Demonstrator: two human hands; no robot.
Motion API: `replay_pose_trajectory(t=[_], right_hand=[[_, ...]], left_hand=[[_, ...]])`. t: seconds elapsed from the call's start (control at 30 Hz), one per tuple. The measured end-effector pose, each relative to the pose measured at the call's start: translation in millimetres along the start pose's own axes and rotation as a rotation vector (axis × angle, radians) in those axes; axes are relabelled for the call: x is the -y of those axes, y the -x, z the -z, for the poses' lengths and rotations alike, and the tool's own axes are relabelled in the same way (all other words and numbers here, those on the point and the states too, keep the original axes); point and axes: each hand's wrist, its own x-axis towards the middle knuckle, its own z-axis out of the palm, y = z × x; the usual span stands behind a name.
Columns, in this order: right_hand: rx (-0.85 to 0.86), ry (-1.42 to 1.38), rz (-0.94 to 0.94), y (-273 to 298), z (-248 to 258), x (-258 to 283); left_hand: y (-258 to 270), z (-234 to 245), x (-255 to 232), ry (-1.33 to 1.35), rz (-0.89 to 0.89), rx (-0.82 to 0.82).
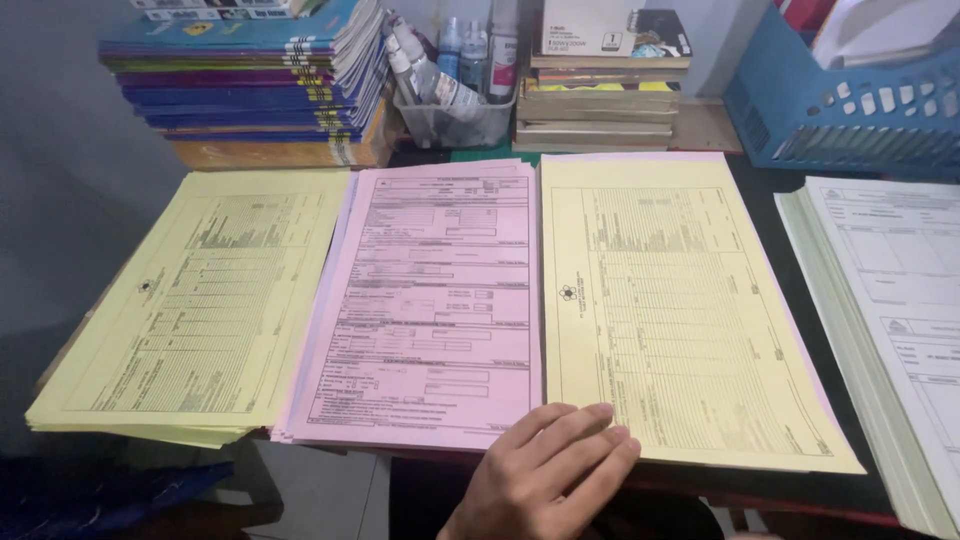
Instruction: Sorting and inspecting multiple stacks of colored paper forms on a desk
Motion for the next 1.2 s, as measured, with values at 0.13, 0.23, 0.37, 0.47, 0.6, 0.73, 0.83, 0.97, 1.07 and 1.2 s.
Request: replay_pose_trajectory(t=[0.13, 0.23, 0.37, 0.47, 0.6, 0.73, 0.83, 0.97, 1.07, 1.2], right_hand=[[0.014, 0.215, 0.198, -21.0, 11.0, -20.1], [0.004, 0.496, 0.422, -38.2, 24.1, -26.8], [-0.05, 0.596, 0.385, -36.9, 33.2, -27.6], [0.085, 0.551, 0.374, -40.6, 37.2, -23.4], [-0.025, 0.469, 0.283, -40.3, 11.6, -3.7], [-0.055, 0.458, 0.332, -38.9, 2.4, -6.4], [-0.07, 0.427, 0.391, -39.9, -1.6, -10.2], [-0.009, 0.442, 0.442, -37.7, 6.4, -22.2], [-0.113, 0.473, 0.362, -40.4, 0.2, -18.7], [-0.09, 0.48, 0.338, -44.5, -4.4, -16.4]], left_hand=[[-3.2, 8.1, 3.2, 0.052, 0.028, -0.075], [-2.6, 9.1, 3.4, 0.107, 0.066, -0.113], [-4.2, 11.8, 2.4, 0.094, 0.129, -0.194], [-4.0, 14.7, 0.1, -0.131, 0.144, -0.121], [-0.4, 3.9, -6.1, -0.524, 0.088, -0.177], [-2.7, 7.6, -9.3, -0.524, 0.056, -0.202], [-2.2, 14.0, -8.1, -0.364, 0.06, -0.156], [-0.6, 23.8, -4.3, -0.118, 0.099, -0.082], [24.9, 23.8, 7.5, -0.184, 0.206, -0.008], [45.7, 37.3, 22.2, -0.3, 0.308, 0.007]])
